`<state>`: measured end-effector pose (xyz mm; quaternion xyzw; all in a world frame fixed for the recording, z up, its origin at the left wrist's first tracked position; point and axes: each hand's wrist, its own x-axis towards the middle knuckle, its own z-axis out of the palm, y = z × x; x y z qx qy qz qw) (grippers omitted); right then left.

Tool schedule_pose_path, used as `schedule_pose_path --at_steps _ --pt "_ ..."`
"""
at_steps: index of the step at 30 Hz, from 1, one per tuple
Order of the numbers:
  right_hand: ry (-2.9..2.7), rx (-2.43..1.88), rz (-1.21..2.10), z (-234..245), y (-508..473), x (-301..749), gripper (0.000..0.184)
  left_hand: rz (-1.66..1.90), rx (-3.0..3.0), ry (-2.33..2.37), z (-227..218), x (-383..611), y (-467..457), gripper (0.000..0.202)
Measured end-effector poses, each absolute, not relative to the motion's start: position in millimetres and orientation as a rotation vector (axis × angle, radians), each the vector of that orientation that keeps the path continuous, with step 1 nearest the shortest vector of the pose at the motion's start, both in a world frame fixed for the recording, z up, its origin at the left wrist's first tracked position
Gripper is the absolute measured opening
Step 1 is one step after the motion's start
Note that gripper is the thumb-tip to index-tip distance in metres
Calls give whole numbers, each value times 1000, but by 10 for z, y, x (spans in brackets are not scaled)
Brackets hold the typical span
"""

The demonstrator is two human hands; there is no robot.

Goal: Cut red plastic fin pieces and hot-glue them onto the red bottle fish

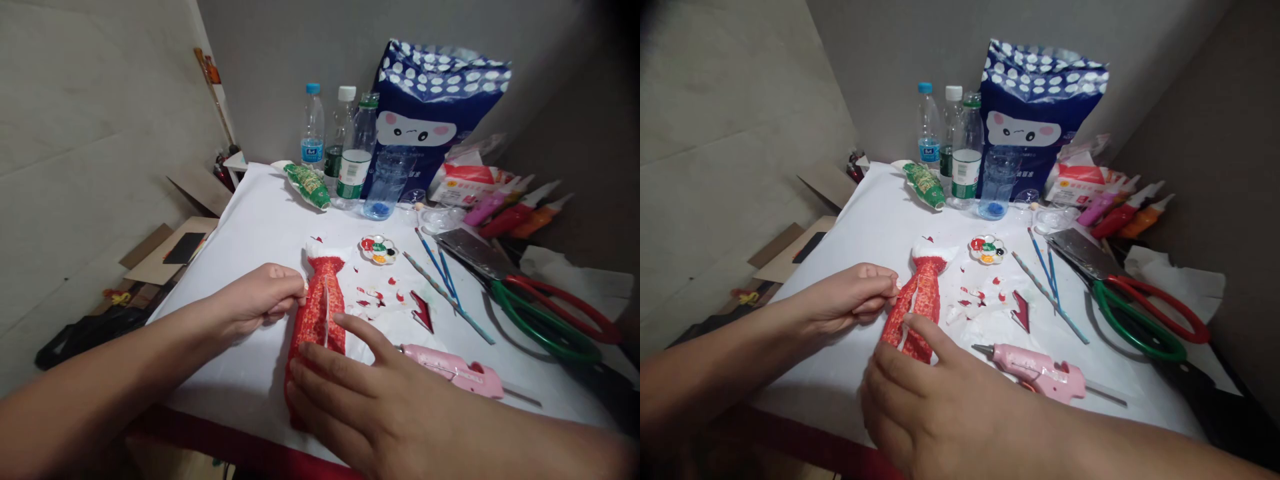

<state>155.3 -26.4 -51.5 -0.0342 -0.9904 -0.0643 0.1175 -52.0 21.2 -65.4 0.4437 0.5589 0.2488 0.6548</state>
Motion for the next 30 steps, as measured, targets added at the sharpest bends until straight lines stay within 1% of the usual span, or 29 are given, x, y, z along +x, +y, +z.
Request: schedule_pose_path --at_steps 17,30 --pt "-2923 -109 -165 -498 -246 1530 35 599 1028 1222 -724 -530 172 22" --pt "-2914 -110 -131 -498 -257 1549 35 599 1120 1137 -721 -604 187 26"
